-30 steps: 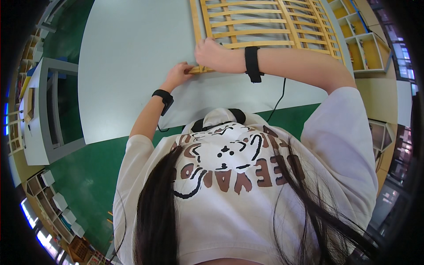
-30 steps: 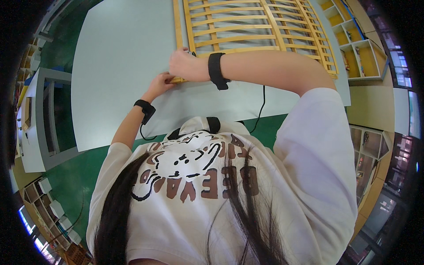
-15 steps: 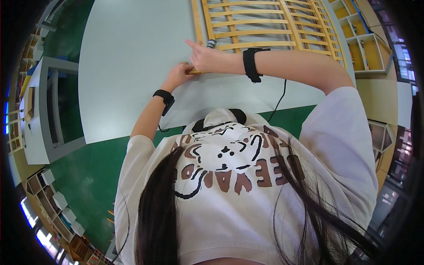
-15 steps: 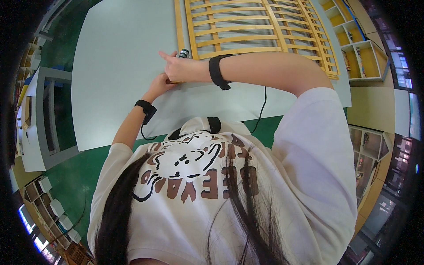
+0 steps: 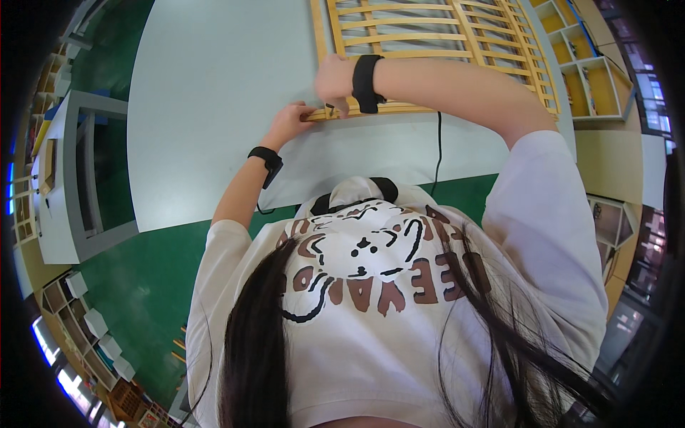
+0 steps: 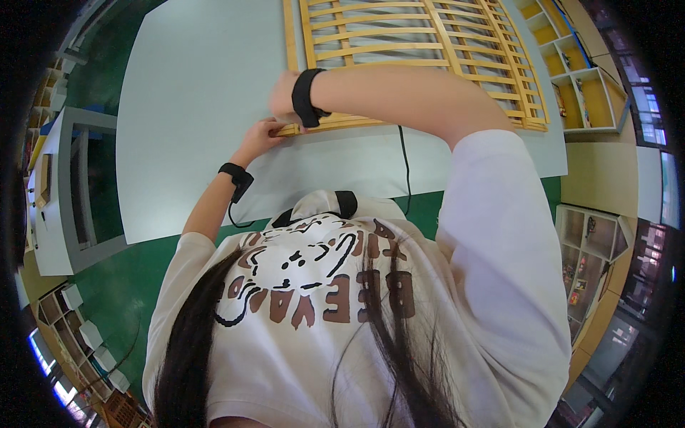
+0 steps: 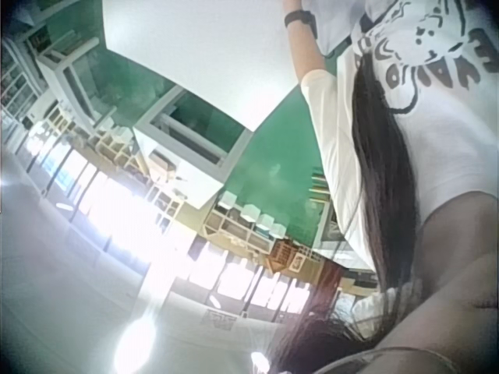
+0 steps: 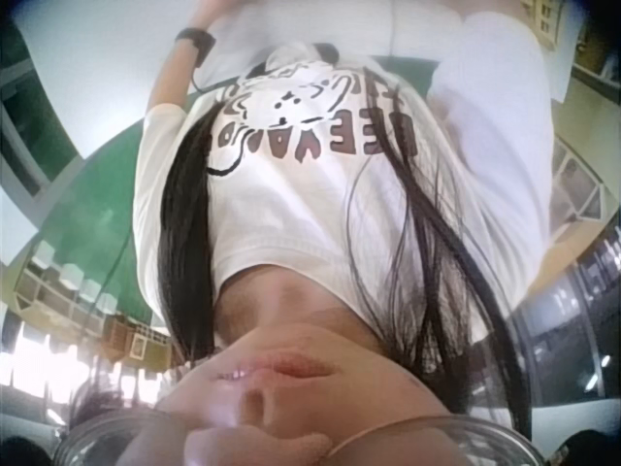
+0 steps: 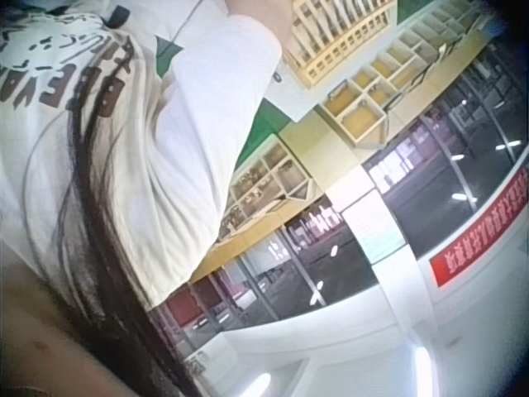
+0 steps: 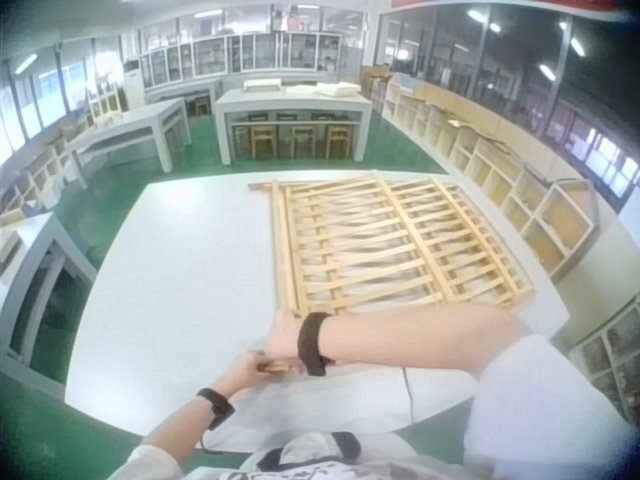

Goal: Assembling a wooden slatted structure using a screwdriver.

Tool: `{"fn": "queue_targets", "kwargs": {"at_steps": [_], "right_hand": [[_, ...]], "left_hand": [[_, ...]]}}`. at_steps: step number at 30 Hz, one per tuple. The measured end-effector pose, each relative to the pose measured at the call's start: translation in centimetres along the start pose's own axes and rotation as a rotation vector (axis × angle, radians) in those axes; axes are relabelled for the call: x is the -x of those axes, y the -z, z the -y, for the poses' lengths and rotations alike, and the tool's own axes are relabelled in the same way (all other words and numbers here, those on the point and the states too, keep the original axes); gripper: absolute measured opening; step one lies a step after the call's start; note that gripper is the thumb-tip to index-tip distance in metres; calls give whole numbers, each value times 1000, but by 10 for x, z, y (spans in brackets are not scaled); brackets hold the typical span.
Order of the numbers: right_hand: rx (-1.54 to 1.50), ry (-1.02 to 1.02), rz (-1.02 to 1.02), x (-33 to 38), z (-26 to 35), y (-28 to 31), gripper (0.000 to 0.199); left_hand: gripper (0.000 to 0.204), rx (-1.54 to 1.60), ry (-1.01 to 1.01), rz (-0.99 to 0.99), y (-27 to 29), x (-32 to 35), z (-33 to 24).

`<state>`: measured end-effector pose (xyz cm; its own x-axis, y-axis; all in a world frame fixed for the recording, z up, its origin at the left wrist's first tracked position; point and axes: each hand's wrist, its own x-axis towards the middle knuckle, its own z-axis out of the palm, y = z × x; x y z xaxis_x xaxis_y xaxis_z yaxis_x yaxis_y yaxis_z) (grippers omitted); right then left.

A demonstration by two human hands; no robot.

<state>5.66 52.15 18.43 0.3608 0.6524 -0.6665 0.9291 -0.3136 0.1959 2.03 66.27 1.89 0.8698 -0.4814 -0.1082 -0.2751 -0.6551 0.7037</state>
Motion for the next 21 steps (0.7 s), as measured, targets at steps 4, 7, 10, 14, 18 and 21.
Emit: {"fn": "queue_targets", "kwargs": {"at_steps": [4,7,10,14,18,21], "right_hand": [[-284,-170,91,-10,-17,5,41],[-424,-249,68,-5,-16,4,29],[-308,-241,-115,-2,-4,-4,20],[-124,-37,-356,-5,6,-22,15],[-98,43,-482,6,6,-22,14],[-85,74,-518,5,3,-27,14]], "left_hand": [[31,-40,-10,-17,-2,-2,-7],[31,-14,-42,-46,-3,0,-2],[31,-17,-43,-47,-5,1,7],[32,5,-39,-42,-5,1,9],[33,11,-2,-8,-3,2,11],[33,-40,17,16,-1,1,9]]}}
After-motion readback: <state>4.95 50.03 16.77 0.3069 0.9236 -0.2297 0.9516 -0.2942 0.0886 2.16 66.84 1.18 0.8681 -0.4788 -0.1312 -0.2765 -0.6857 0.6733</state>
